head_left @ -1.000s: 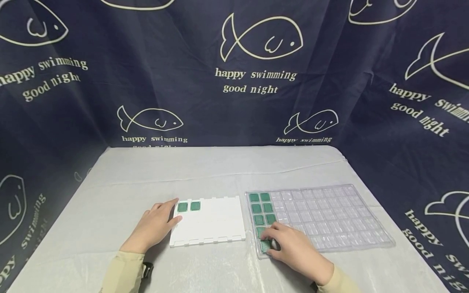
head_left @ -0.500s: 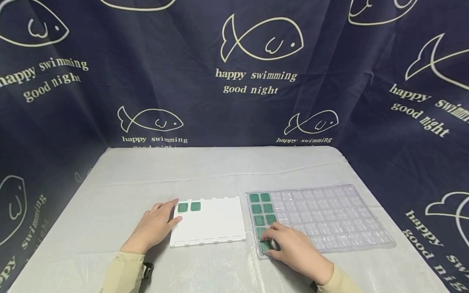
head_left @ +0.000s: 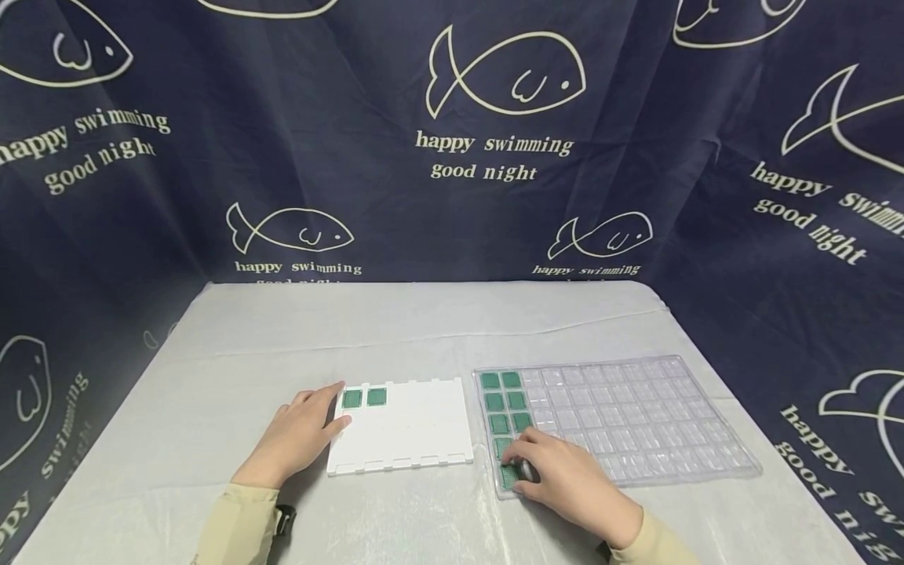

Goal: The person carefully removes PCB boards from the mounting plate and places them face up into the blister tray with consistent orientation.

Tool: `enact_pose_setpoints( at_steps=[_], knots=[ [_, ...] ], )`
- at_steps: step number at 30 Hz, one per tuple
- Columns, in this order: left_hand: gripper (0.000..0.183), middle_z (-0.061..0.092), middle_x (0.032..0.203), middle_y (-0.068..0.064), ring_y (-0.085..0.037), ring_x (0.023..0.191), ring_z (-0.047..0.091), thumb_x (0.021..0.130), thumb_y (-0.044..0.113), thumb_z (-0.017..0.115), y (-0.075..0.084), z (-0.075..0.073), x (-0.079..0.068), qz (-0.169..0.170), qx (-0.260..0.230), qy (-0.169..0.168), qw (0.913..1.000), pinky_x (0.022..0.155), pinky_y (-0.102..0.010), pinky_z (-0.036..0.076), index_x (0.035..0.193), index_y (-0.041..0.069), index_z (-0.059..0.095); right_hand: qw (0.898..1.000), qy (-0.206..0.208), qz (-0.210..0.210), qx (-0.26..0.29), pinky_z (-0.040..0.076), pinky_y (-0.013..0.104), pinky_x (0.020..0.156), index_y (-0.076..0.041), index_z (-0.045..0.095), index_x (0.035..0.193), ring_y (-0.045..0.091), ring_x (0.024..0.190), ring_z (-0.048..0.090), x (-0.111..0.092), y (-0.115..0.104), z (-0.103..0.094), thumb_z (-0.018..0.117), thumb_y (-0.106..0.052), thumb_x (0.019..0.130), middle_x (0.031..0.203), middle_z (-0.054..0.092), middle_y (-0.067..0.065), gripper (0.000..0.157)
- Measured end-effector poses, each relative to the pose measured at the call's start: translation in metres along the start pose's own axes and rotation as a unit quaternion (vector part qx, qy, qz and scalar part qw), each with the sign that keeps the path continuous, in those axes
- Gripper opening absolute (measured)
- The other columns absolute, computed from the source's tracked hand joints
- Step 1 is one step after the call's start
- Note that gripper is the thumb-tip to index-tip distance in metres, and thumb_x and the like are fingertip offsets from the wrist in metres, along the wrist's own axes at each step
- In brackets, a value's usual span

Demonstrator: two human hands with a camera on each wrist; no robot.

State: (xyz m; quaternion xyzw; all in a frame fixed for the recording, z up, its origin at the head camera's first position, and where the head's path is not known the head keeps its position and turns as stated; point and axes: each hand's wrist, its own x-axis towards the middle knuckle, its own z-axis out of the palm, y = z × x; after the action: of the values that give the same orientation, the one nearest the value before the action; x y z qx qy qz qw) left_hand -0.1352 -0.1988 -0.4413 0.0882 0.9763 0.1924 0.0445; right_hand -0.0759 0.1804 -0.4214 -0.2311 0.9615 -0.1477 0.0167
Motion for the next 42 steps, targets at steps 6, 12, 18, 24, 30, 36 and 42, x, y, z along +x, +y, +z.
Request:
enact_pose_setpoints(
  at_steps=[6, 12, 18, 24, 30, 36, 42],
  knots=[
    [0.062, 0.056, 0.148, -0.021, -0.044, 0.135, 0.05, 0.1, 0.035, 0.062, 0.001, -0.001, 0.001, -0.001, 0.001, 0.001, 1.0, 0.106, -0.062, 0.043, 0.152, 0.004, 0.045, 1.0, -0.003, -0.002, 0.004, 0.044, 0.024, 0.058, -0.027, 0.073, 0.104, -0.001, 0.075, 0.049, 0.001, 0.0, -0.002, 0.087, -0.024, 0.078, 0.099, 0.063, -0.013, 0.03],
    [0.063, 0.057, 0.147, -0.021, -0.044, 0.135, 0.051, 0.1, 0.034, 0.062, 0.001, -0.001, 0.001, 0.002, 0.002, 0.003, 1.0, 0.105, -0.062, 0.043, 0.152, 0.004, 0.045, 1.0, -0.007, 0.001, 0.001, 0.046, 0.025, 0.059, -0.026, 0.073, 0.104, 0.0, 0.076, 0.052, 0.001, -0.001, -0.003, 0.087, -0.025, 0.077, 0.1, 0.064, -0.012, 0.03],
    [0.062, 0.057, 0.147, -0.021, -0.044, 0.134, 0.051, 0.1, 0.034, 0.063, 0.001, -0.001, 0.001, 0.004, 0.001, 0.001, 1.0, 0.105, -0.062, 0.043, 0.152, 0.004, 0.045, 1.0, -0.011, 0.004, -0.004, 0.046, 0.025, 0.059, -0.026, 0.073, 0.104, 0.001, 0.076, 0.054, 0.001, -0.003, -0.003, 0.087, -0.027, 0.077, 0.1, 0.064, -0.012, 0.03],
    [0.062, 0.056, 0.148, -0.02, -0.044, 0.135, 0.051, 0.1, 0.035, 0.063, 0.0, 0.0, 0.001, 0.003, -0.001, 0.0, 1.0, 0.105, -0.062, 0.043, 0.152, 0.005, 0.045, 1.0, -0.018, 0.013, -0.004, 0.044, 0.025, 0.057, -0.026, 0.073, 0.103, 0.001, 0.074, 0.052, 0.001, -0.006, -0.005, 0.087, -0.026, 0.077, 0.098, 0.064, -0.012, 0.03],
    [0.062, 0.056, 0.149, -0.019, -0.044, 0.136, 0.05, 0.1, 0.035, 0.062, 0.0, 0.001, 0.001, -0.002, -0.001, -0.002, 1.0, 0.106, -0.062, 0.042, 0.152, 0.006, 0.045, 1.0, -0.011, 0.006, -0.016, 0.049, 0.026, 0.06, -0.023, 0.074, 0.102, 0.004, 0.077, 0.059, 0.007, -0.013, -0.006, 0.087, -0.025, 0.078, 0.098, 0.065, -0.01, 0.028],
    [0.062, 0.056, 0.149, -0.019, -0.044, 0.136, 0.05, 0.1, 0.035, 0.062, 0.0, 0.001, 0.001, -0.003, 0.0, -0.002, 1.0, 0.106, -0.062, 0.042, 0.152, 0.006, 0.045, 1.0, -0.003, -0.005, -0.016, 0.047, 0.023, 0.058, -0.021, 0.074, 0.103, 0.002, 0.072, 0.055, 0.02, -0.025, -0.007, 0.085, -0.024, 0.08, 0.095, 0.067, -0.008, 0.026],
    [0.062, 0.056, 0.149, -0.018, -0.044, 0.136, 0.05, 0.1, 0.035, 0.062, -0.001, 0.001, 0.001, -0.002, 0.001, -0.002, 1.0, 0.106, -0.062, 0.042, 0.153, 0.006, 0.044, 0.999, 0.014, -0.044, -0.01, 0.043, 0.018, 0.055, -0.017, 0.074, 0.104, 0.001, 0.069, 0.056, 0.041, -0.034, -0.009, 0.084, -0.019, 0.082, 0.094, 0.068, -0.004, 0.024]
  ],
)
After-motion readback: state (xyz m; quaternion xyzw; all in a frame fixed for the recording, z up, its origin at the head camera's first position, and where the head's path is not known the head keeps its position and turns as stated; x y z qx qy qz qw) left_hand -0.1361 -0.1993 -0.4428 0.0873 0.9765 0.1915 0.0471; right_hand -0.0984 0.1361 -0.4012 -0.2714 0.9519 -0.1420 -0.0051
